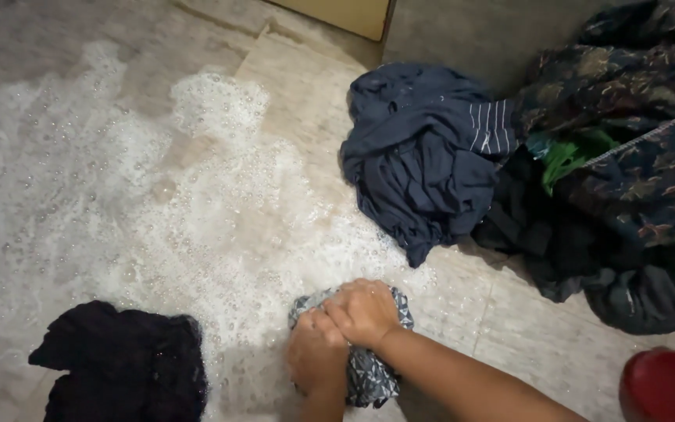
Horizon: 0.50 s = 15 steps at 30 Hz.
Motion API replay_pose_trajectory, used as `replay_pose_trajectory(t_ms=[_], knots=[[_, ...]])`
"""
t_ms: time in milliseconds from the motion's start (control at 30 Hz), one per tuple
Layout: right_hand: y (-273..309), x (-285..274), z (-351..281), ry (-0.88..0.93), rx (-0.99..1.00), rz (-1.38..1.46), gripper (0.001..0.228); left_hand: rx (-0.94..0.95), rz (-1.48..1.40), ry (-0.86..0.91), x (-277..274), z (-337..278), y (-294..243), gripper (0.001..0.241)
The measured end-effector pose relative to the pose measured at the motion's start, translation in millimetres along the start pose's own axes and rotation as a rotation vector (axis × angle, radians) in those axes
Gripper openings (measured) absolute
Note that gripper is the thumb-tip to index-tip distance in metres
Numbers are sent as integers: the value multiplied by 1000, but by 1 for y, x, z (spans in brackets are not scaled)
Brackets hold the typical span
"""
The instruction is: The recorder is seen washing various pieces of clothing by hand in a bathroom environment.
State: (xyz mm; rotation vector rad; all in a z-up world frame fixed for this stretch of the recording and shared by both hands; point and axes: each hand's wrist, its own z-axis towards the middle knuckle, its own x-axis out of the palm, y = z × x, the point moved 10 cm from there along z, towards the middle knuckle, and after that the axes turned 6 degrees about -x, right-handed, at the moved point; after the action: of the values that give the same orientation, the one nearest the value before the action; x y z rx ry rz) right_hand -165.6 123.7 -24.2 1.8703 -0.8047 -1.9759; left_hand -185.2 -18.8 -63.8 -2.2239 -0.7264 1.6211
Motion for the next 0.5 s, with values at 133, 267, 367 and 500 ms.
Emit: replay_pose_trajectory(t_ms=[133, 267, 367, 500], knots=[[-19, 12, 14, 234, 276, 37, 43, -274, 97, 131, -5, 0, 1, 49], [-20, 15, 16, 278, 311, 14, 45, -267, 109, 67, -11, 6, -3, 48], [-21, 12, 13, 235, 338, 38, 47, -289, 123, 109, -6, 6, 5, 51], [3, -8, -11, 291, 340, 38, 58, -115, -93, 192, 61, 44, 68, 58]])
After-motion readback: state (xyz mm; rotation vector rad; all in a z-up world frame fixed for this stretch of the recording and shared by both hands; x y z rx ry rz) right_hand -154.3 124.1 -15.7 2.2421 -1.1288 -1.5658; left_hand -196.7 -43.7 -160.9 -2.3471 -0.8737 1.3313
